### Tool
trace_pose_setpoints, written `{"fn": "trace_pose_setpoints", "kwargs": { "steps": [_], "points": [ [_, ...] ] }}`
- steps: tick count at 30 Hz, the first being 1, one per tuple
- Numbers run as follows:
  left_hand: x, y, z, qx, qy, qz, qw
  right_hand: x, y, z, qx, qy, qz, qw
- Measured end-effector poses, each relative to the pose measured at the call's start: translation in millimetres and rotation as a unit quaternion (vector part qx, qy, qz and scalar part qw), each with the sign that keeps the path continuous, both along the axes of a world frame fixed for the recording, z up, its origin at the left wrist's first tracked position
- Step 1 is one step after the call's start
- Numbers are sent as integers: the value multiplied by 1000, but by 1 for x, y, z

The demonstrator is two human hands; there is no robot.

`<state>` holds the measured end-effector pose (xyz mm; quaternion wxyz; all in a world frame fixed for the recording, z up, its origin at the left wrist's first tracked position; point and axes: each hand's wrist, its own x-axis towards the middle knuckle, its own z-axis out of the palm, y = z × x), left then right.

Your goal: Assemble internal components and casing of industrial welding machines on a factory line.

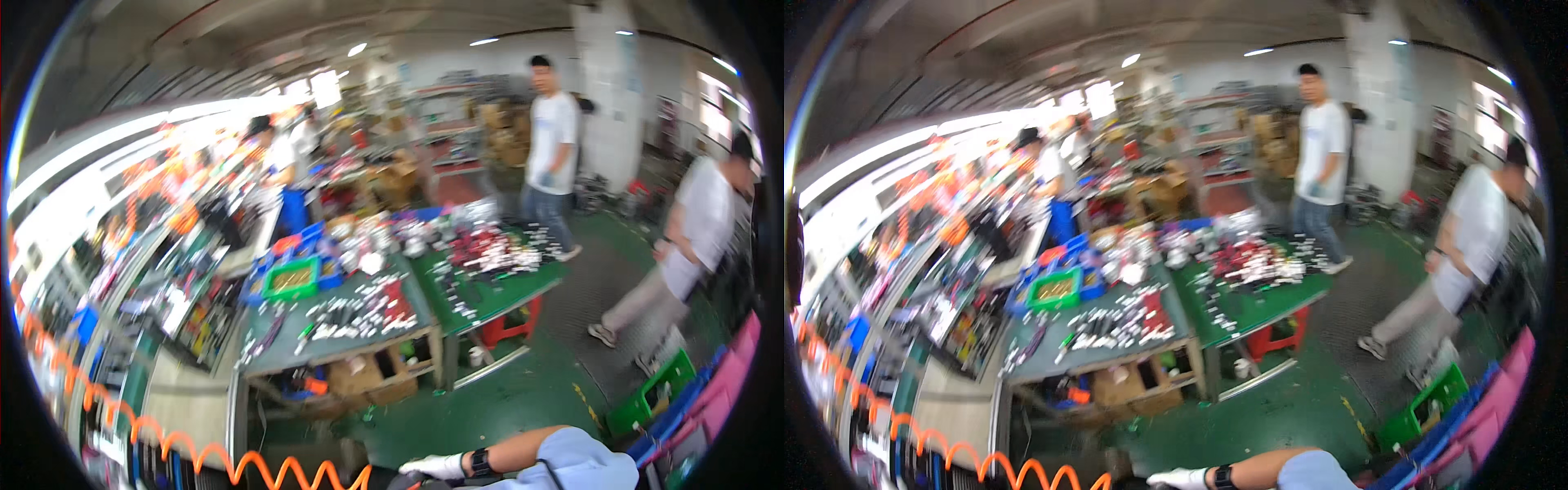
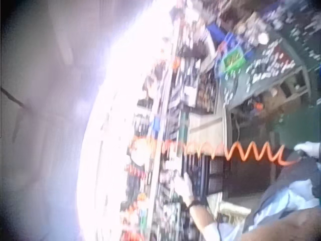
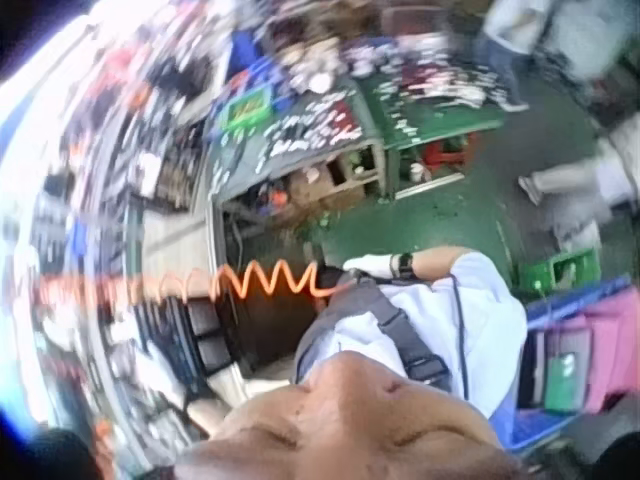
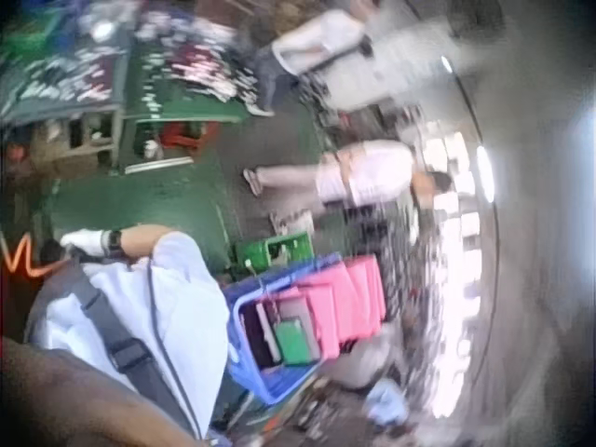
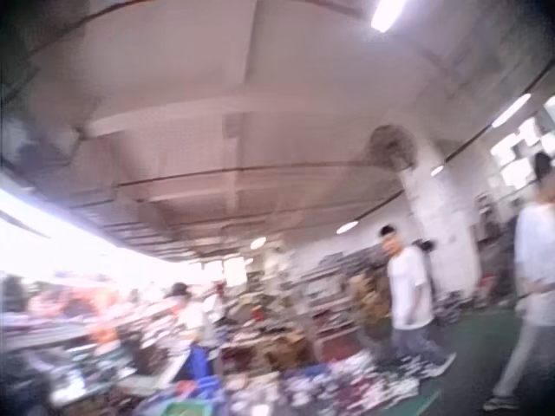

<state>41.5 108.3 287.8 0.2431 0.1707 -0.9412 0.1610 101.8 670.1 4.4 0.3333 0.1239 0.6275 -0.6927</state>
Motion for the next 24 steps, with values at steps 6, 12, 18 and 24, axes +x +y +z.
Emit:
{"fn": "trace_pose_setpoints", "kwargs": {
  "steps": [6,12,18,24],
  "points": [
    [-8,-37,-26,7,53,-21,998,-21,-8,-21,-98,-91,-73,988],
    [-6,-32,-30,5,99,-32,995,-70,-1,4,-167,-224,-111,954],
    [-13,-20,-26,13,107,18,994,-160,-35,25,-144,-201,-44,968],
    [-19,-12,-18,48,74,51,995,-285,-131,8,-178,-178,39,967]
  ]
}}
